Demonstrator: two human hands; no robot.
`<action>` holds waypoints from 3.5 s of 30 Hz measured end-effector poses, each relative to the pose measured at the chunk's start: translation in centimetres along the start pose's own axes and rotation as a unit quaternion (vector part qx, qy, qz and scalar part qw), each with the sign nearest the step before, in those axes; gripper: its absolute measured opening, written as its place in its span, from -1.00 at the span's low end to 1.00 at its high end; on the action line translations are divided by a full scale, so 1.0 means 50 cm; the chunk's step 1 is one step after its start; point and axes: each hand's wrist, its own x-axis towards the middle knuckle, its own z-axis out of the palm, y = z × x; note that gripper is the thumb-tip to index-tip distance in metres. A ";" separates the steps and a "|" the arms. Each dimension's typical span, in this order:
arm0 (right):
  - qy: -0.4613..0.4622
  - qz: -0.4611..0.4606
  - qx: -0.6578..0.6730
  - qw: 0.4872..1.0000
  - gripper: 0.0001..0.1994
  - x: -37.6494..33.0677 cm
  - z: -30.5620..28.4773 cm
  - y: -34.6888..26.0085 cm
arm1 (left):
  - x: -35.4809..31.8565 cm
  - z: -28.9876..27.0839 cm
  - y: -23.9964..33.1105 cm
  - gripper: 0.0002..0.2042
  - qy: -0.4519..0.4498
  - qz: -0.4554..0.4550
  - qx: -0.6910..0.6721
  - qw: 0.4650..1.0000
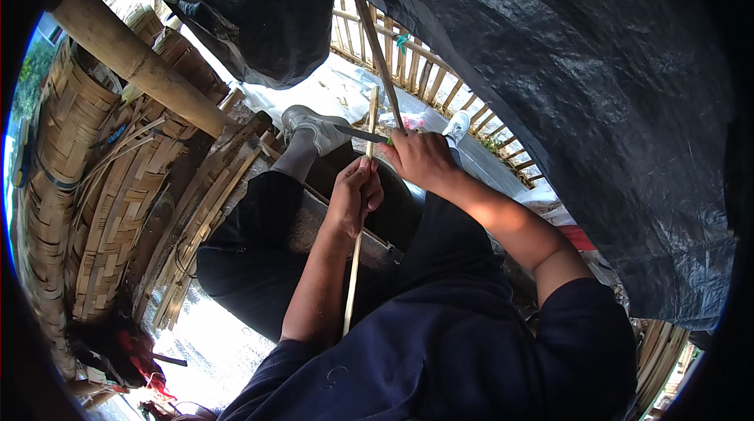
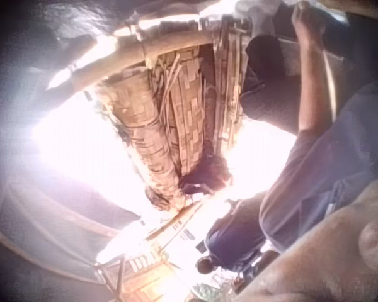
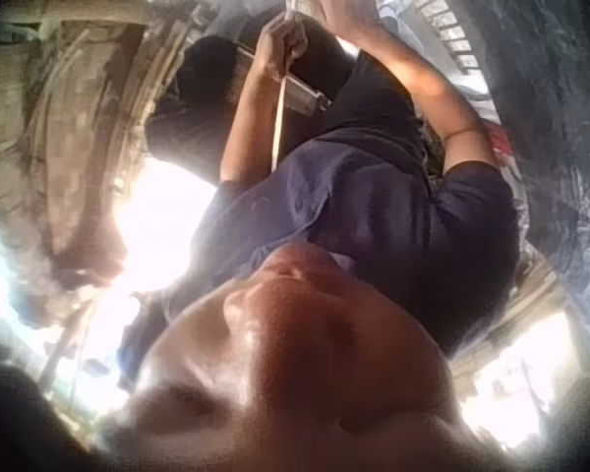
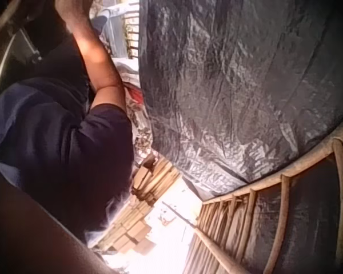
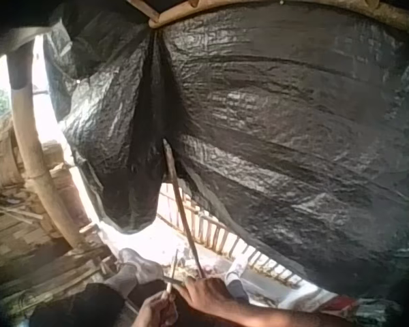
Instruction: The person splits and shapes bamboo sticks by carving, peeling, and cutting them with a knife.
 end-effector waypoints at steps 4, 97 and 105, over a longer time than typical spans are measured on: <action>-0.075 -0.049 0.047 0.995 -0.66 -0.017 -0.020 0.009 | -0.017 0.023 0.016 -0.82 0.020 -0.017 0.023 0.999; -0.094 0.295 0.029 0.951 -0.52 0.026 -0.033 0.027 | -0.027 0.028 -0.011 -0.86 -0.021 -0.076 -0.035 0.996; -0.120 0.264 0.047 0.956 -0.57 0.015 -0.057 0.004 | -0.032 0.032 -0.013 -0.86 -0.063 -0.074 -0.057 0.994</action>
